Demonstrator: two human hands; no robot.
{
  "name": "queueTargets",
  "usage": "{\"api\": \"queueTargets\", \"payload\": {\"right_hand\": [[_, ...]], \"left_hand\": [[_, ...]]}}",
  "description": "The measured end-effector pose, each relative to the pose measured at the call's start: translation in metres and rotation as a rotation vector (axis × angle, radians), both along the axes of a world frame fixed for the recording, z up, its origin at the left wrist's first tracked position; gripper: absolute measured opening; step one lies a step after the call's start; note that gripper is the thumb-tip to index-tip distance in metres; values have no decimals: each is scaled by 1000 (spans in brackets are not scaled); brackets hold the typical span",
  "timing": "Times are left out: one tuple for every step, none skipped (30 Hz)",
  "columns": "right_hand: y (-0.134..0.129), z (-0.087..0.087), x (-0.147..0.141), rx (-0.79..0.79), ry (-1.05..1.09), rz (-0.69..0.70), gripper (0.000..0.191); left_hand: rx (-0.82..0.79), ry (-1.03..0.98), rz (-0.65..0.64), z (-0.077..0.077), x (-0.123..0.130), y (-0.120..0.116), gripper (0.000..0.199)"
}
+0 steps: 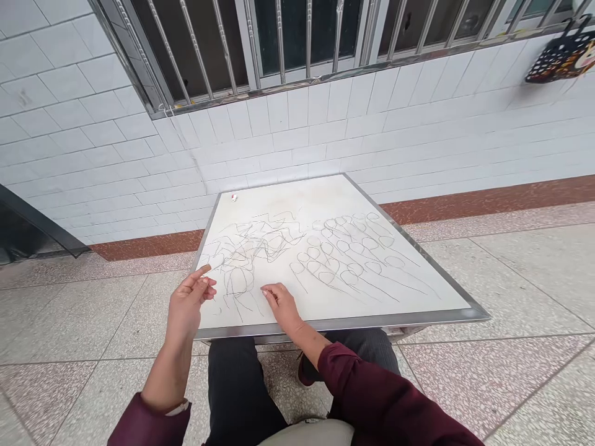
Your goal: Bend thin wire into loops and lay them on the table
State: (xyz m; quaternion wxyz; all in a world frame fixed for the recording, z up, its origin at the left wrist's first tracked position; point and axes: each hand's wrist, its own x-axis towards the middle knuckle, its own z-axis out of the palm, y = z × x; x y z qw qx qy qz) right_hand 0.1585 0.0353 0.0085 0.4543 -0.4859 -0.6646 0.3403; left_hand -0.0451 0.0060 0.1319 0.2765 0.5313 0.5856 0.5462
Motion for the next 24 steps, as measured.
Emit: {"api": "queueTargets", "payload": {"right_hand": [[-7,9,3,10,27,-9,31],[-15,19,7,20,54,-4,32],[-23,31,11,39,116,32,31],[-32,44,14,45,171,96,30],[-40,57,17,39,209,157,31],[-47,69,19,35,231,209,32],[-53,81,21,27,235,254,31],[-57,90,24,17,245,287,31],[-61,97,25,-12,257,325,29],[-64,102,27,-52,278,354,27],[-66,106,29,-101,307,380,25],[-68,107,31,-157,342,406,23],[-70,108,32,-213,381,434,22],[-71,108,34,-263,422,461,21],[-71,107,36,-300,460,474,21],[-72,106,37,-325,488,466,20],[-72,104,38,-337,507,429,20],[-71,103,39,-338,515,371,20],[-70,101,41,-332,515,300,19],[-70,100,41,-323,504,227,19],[-69,98,42,-310,485,164,18],[-68,96,43,-292,459,114,18],[-68,94,44,-267,430,69,17],[-69,93,45,-238,394,32,16]], "left_hand": [[-75,-199,-75,1,11,-9,51],[-141,-371,-134,2,22,-17,57],[-190,-500,-191,2,32,-25,61],[-232,-598,-243,1,42,-33,64],[-267,-672,-289,0,51,-39,66],[-301,-730,-334,-1,59,-45,66],[-333,-776,-373,-3,66,-50,66],[-361,-811,-403,-4,72,-54,65],[-388,-836,-425,-6,77,-57,64],[-409,-852,-439,-7,82,-60,63],[-426,-861,-447,-9,85,-62,62],[-440,-867,-453,-10,88,-64,61],[-454,-874,-462,-11,90,-66,60],[-467,-883,-477,-12,91,-68,58],[-479,-897,-495,-12,92,-70,55],[-495,-915,-514,-13,93,-72,53],[-512,-938,-535,-13,93,-74,50],[-527,-963,-553,-13,93,-77,48],[-536,-986,-568,-12,93,-79,47],[-538,-1005,-577,-11,92,-81,47],[-535,-1019,-582,-9,91,-83,46],[-525,-1029,-583,-7,90,-84,46],[-513,-1035,-582,-5,88,-85,46],[-501,-1038,-581,-4,87,-86,46]]}}
